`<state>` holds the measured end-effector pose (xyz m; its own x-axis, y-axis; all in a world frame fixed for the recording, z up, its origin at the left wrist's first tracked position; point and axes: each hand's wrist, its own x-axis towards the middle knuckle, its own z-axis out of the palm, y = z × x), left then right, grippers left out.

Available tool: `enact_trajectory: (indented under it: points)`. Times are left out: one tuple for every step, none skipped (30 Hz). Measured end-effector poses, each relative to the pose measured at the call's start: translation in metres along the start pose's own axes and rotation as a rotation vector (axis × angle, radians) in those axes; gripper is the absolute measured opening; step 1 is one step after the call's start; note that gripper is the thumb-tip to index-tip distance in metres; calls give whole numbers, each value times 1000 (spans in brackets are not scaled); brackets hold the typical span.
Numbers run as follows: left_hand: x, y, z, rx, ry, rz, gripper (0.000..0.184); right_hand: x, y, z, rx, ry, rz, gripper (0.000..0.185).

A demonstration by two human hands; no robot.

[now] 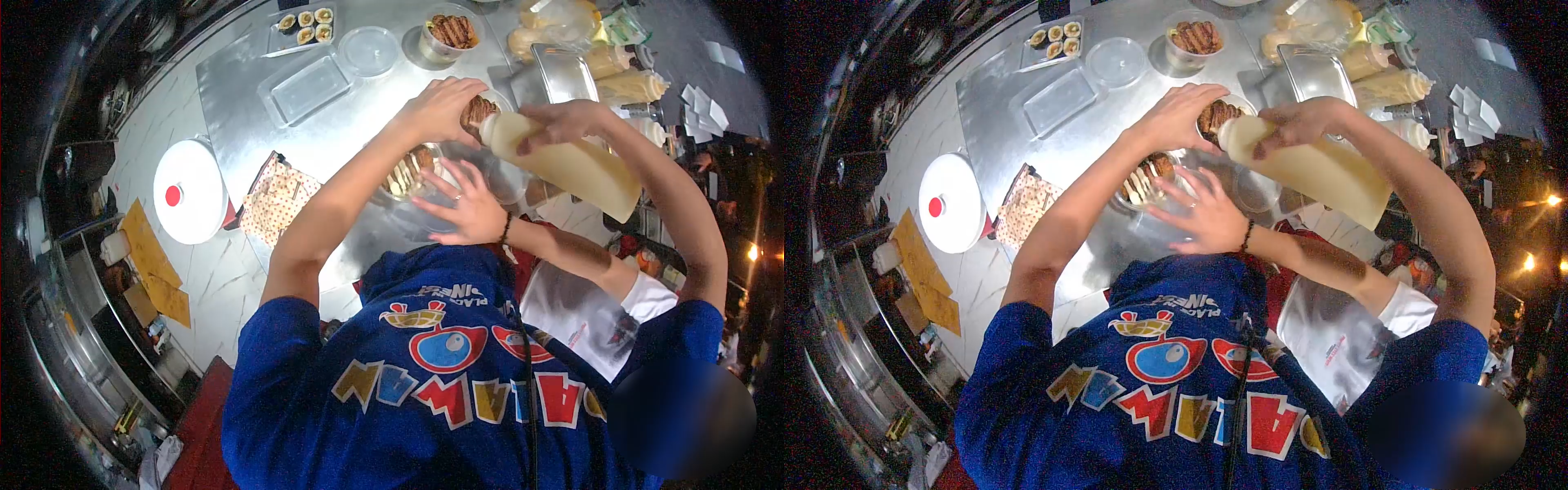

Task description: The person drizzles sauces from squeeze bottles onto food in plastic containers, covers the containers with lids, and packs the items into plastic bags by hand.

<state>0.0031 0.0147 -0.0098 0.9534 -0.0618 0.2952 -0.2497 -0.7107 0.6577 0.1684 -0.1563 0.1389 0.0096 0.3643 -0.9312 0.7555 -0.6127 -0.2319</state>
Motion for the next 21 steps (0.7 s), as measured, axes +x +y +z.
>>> enact_trajectory:
  points:
    - [-1, 0, 1, 12, 8, 3, 104, 11, 13, 1, -44, -9, -27, 85]
    - [-1, 1, 1, 13, 5, -4, 104, 23, 28, 4, -84, -18, -54, 86]
    - [-1, 2, -1, 14, 0, -11, 104, 39, 61, 6, -125, 46, -146, 90]
    - [-1, 4, -2, 14, -3, -18, 104, 36, 60, 3, -114, 38, -124, 91]
    - [0, 5, -3, 8, -7, -20, 104, 30, 61, -1, -89, 28, -89, 91]
    - [1, 6, -4, 2, -9, -23, 104, 20, 50, -5, -58, 12, -45, 92]
    - [1, 6, -5, -1, -12, -25, 104, 11, 42, -6, -36, 3, -25, 93]
    - [1, 6, -6, -11, -20, -23, 104, 6, 37, -6, -14, -5, -15, 93]
    - [1, 5, -7, -20, -29, -20, 104, 2, 35, -5, 4, -9, -12, 94]
    - [1, 4, -8, -29, -40, -16, 104, -3, 33, -4, 30, -10, -12, 95]
    - [2, 3, -9, -17, -48, -12, 104, -7, 33, -2, 50, -14, -12, 95]
    - [4, 2, -10, -8, -56, -9, 104, -10, 32, -1, 64, -23, -14, 96]
    - [5, 1, -10, 1, -64, -6, 104, -13, 31, 0, 81, -24, -18, 97]
    - [6, 2, -9, 6, -67, 2, 104, -14, 36, -1, 95, -28, -11, 97]
    - [7, 2, -9, 11, -70, 8, 104, -15, 37, -1, 100, -34, -7, 98]
    - [8, 1, -10, 20, -72, 16, 105, -15, 34, -1, 94, -34, -3, 99]
    - [9, 1, -12, 33, -82, 16, 105, -15, 38, -2, 90, -39, -2, 99]
    - [11, 2, -13, 45, -93, 17, 105, -15, 39, -3, 80, -41, 5, 100]
    - [12, 4, -13, 56, -103, 20, 105, -16, 41, -2, 67, -41, 12, 101]
    - [13, 4, -14, 66, -112, 15, 105, -15, 42, -2, 58, -38, 14, 101]
    - [14, 6, -16, 76, -121, 10, 105, -17, 39, -2, 46, -36, 21, 102]
